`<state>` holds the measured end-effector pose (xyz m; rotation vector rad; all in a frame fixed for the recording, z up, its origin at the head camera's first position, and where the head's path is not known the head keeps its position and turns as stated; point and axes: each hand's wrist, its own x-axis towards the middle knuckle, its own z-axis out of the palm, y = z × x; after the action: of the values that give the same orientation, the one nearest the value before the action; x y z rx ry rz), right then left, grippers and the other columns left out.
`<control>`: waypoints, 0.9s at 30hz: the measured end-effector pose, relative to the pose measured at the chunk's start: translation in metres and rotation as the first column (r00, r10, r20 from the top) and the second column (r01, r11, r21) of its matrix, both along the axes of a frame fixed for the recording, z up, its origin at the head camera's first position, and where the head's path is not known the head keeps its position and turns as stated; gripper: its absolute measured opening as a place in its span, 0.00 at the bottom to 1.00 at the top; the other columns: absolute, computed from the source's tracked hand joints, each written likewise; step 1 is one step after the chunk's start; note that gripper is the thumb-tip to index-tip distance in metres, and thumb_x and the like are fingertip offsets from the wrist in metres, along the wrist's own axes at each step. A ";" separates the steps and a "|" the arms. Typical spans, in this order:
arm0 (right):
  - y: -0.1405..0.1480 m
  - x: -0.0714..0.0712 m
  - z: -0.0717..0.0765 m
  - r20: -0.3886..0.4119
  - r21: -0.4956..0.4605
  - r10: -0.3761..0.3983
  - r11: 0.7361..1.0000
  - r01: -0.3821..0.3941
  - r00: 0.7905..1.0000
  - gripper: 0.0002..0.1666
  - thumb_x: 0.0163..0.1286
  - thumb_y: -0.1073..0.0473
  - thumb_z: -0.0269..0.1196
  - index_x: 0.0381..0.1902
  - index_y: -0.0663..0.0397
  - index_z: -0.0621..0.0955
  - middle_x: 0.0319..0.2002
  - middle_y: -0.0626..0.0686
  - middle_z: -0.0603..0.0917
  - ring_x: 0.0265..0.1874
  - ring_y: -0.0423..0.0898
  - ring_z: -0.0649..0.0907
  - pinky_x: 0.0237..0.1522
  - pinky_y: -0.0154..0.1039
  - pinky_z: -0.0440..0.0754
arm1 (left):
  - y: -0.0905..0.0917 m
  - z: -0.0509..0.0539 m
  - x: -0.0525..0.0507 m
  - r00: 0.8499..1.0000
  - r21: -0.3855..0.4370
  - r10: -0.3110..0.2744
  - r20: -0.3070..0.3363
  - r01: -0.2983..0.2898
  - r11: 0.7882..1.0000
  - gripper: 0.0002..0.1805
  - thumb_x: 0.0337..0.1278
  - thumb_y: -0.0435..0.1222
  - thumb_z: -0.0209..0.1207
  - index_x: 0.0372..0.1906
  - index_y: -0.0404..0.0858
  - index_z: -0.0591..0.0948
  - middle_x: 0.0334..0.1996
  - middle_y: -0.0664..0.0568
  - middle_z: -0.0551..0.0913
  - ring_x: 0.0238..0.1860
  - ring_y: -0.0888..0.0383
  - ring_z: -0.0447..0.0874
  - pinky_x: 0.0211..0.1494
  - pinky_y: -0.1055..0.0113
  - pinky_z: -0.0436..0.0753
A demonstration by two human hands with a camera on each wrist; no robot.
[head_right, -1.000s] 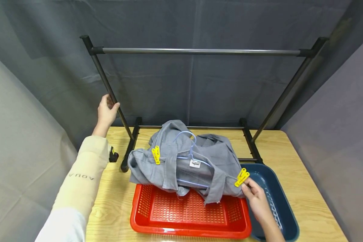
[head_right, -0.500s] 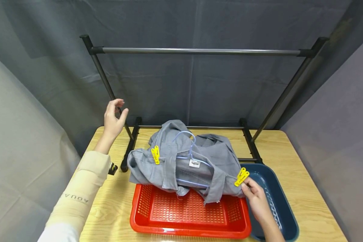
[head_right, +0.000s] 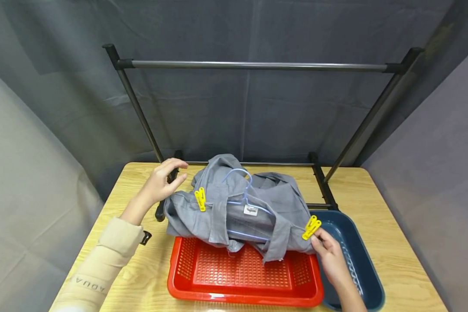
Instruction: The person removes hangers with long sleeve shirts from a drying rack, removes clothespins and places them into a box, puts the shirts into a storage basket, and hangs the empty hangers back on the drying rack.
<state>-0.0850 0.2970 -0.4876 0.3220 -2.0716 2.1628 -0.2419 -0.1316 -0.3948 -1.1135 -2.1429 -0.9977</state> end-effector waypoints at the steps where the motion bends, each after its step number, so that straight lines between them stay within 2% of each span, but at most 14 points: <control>1: 0.000 0.000 0.000 -0.003 -0.005 -0.001 1.000 0.001 1.000 0.12 0.71 0.71 0.43 0.38 0.55 0.73 0.34 0.44 0.74 0.31 0.36 0.73 0.33 0.28 0.71 | 0.000 -0.002 0.003 1.000 -0.015 -0.008 0.008 0.008 1.000 0.13 0.47 0.27 0.62 0.42 0.31 0.78 0.39 0.45 0.80 0.44 0.51 0.76 0.51 0.60 0.74; 8: -0.002 -0.002 0.001 -0.042 -0.070 0.020 0.997 -0.022 0.999 0.14 0.70 0.74 0.42 0.39 0.56 0.74 0.34 0.45 0.75 0.31 0.36 0.73 0.33 0.28 0.71 | -0.002 -0.017 0.017 0.992 -0.136 -0.055 0.113 0.071 0.988 0.12 0.48 0.31 0.63 0.40 0.32 0.79 0.37 0.46 0.81 0.41 0.54 0.79 0.48 0.61 0.77; 12: -0.002 -0.002 0.001 -0.050 -0.098 0.025 0.995 -0.030 0.998 0.16 0.70 0.74 0.41 0.39 0.56 0.74 0.34 0.45 0.76 0.31 0.36 0.73 0.34 0.27 0.71 | -0.002 -0.021 0.023 0.988 -0.206 -0.038 0.149 0.068 0.976 0.13 0.49 0.35 0.64 0.41 0.33 0.81 0.39 0.47 0.81 0.44 0.53 0.79 0.51 0.61 0.76; 17: -0.002 -0.002 0.001 -0.054 -0.107 0.025 0.994 -0.031 0.998 0.16 0.70 0.75 0.40 0.39 0.56 0.74 0.33 0.45 0.76 0.31 0.37 0.73 0.33 0.28 0.71 | 0.002 -0.027 0.028 0.994 -0.283 0.001 0.112 0.031 0.959 0.12 0.48 0.38 0.64 0.39 0.37 0.82 0.39 0.51 0.81 0.45 0.54 0.78 0.52 0.61 0.75; 22: -0.003 -0.002 0.002 -0.064 -0.112 0.035 0.993 -0.042 0.997 0.17 0.70 0.75 0.40 0.39 0.56 0.74 0.33 0.45 0.76 0.31 0.36 0.73 0.33 0.28 0.71 | 0.005 -0.030 0.030 0.999 -0.322 -0.006 0.038 0.018 0.947 0.09 0.46 0.37 0.66 0.34 0.38 0.83 0.35 0.53 0.82 0.41 0.54 0.78 0.50 0.60 0.75; 27: -0.005 -0.003 0.004 -0.054 -0.108 0.044 0.993 -0.050 0.998 0.16 0.70 0.75 0.41 0.39 0.56 0.74 0.34 0.45 0.76 0.32 0.36 0.73 0.34 0.28 0.70 | 0.006 -0.031 0.033 1.000 -0.342 -0.001 0.024 0.009 0.940 0.05 0.45 0.36 0.66 0.30 0.40 0.84 0.32 0.54 0.82 0.40 0.55 0.79 0.51 0.58 0.74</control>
<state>-0.0878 0.2921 -0.4840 0.4139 -1.9291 2.2588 -0.2090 -0.1252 -0.4254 -1.2698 -2.3947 -0.6540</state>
